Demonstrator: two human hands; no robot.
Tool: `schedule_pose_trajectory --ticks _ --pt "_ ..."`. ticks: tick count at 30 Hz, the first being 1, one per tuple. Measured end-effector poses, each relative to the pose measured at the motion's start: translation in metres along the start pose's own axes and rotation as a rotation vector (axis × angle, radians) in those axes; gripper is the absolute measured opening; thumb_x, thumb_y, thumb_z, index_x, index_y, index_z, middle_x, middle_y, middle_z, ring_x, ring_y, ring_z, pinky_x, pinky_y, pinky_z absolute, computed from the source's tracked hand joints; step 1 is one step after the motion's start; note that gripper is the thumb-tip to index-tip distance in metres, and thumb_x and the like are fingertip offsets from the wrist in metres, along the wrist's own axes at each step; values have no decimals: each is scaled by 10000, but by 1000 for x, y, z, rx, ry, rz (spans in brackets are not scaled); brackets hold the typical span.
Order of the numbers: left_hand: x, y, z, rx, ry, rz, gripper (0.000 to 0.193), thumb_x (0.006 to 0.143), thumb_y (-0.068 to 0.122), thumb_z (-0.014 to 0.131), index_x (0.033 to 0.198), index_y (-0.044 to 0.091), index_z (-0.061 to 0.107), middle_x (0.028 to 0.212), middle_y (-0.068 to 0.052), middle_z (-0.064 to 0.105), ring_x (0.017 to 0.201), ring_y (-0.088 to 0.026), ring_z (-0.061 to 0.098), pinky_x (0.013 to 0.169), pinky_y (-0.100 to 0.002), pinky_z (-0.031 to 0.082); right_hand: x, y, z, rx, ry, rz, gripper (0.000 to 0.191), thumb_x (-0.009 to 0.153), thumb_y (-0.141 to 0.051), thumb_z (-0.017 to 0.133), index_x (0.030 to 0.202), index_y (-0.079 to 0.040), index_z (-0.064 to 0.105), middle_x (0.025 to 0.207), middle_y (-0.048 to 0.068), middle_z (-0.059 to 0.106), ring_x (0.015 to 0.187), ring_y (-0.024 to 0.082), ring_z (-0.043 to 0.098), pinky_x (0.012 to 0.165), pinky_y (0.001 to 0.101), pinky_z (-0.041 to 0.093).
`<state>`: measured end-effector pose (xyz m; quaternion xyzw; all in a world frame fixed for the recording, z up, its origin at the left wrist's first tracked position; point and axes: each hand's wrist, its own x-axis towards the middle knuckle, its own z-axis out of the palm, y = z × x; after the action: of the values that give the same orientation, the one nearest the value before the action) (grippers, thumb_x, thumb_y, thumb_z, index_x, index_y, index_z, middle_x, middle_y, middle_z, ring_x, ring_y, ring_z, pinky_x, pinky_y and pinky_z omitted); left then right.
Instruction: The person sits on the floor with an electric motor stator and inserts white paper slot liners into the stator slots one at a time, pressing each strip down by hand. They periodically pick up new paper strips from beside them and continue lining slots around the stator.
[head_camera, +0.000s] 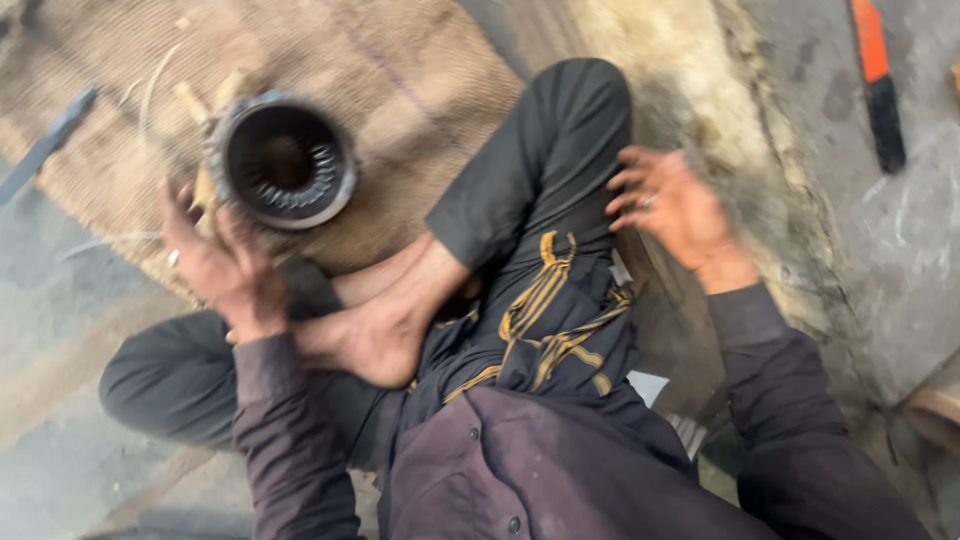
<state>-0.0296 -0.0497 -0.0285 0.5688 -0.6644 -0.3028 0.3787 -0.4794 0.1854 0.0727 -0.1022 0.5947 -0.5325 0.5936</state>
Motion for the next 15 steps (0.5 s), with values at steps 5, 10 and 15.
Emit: schedule_pose_trajectory --ticks 5,10,15 --pt "-6 5 -4 69 -45 15 761 1208 579 465 1625 -43 331 1510 -255 549 1386 -348 569 1182 -487 471 -7 46 -51 -562 411 -137 434 1034 -345 617 1349 -49 654 1071 94 707 957 166 670 797 324 537" --pt "-27 8 -15 184 -37 16 802 1187 640 375 1626 -30 335 1492 -253 545 1378 -345 585 1156 -461 498 -33 96 -65 -1030 483 12 539 863 -295 798 1338 -90 642 1061 108 736 910 221 712 802 365 563" --pt "-43 6 -23 218 62 39 737 1202 577 357 1607 -39 346 1448 -252 570 1384 -353 606 1164 -453 499 -43 148 -32 -1329 609 -79 797 748 -428 897 1379 -101 537 1185 172 607 1154 384 568 978 535 449"
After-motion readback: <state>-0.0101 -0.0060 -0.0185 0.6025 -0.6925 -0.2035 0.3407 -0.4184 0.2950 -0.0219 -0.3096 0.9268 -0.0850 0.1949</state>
